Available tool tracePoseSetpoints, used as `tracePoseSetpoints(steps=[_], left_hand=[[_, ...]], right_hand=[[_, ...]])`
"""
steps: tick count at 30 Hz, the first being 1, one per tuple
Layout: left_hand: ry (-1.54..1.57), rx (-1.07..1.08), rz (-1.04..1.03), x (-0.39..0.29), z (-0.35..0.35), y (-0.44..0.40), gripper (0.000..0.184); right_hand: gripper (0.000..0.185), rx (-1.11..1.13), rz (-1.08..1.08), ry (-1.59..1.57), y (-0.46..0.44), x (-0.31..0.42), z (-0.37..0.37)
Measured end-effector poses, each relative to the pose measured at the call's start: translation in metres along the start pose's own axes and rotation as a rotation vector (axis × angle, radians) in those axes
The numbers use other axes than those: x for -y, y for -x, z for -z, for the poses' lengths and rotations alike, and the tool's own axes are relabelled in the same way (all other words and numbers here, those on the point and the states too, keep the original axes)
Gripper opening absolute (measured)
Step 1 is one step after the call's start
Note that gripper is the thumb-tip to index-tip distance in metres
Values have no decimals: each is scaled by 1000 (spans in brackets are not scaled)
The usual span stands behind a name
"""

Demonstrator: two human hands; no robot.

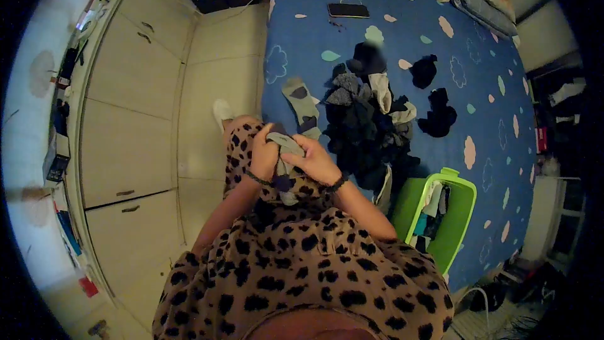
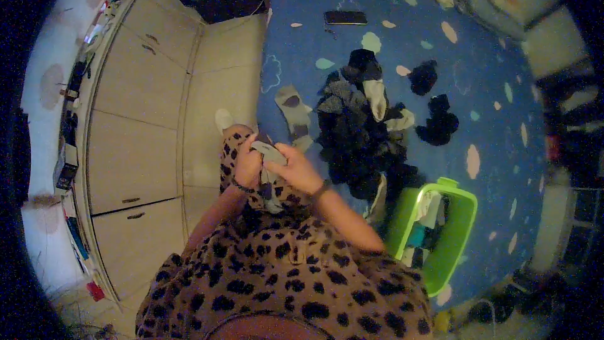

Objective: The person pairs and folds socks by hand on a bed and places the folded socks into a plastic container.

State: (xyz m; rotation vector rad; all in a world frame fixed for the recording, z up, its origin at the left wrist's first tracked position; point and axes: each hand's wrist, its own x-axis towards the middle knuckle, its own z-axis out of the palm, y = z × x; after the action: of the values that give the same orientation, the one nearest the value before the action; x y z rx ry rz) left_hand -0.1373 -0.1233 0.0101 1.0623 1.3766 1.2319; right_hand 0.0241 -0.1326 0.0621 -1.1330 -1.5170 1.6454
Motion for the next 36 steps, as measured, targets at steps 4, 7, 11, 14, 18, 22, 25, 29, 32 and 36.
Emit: tracePoseSetpoints(steps=[4,7,11,14,18,22,25,29,32,36], left_hand=[[477,313,457,-15,7,10,24],[889,329,735,-16,18,12,27],[880,187,819,-9,23,16,29],[888,257,738,-7,22,17,32],[6,602,300,-49,4,26,28],[-271,409,52,-43,2,29,22],[-20,290,207,-33,23,23,22],[180,266,404,-24,33,20,23],[253,382,463,-49,4,40,26],[-294,349,176,-52,2,52,36]], right_hand=[[22,51,-157,-822,2,-15,2],[25,35,-63,-666,11,-49,6],[23,199,-26,-625,18,-7,5],[21,-82,-5,-221,7,-33,0],[8,-508,86,-374,-9,-56,-12],[6,-385,-23,-331,-4,-71,-25],[7,-218,-83,-313,8,-49,-23],[15,-162,3,-234,12,-23,-25],[24,-374,76,-165,-7,-67,-19],[33,-514,86,-193,-14,-65,-26]])
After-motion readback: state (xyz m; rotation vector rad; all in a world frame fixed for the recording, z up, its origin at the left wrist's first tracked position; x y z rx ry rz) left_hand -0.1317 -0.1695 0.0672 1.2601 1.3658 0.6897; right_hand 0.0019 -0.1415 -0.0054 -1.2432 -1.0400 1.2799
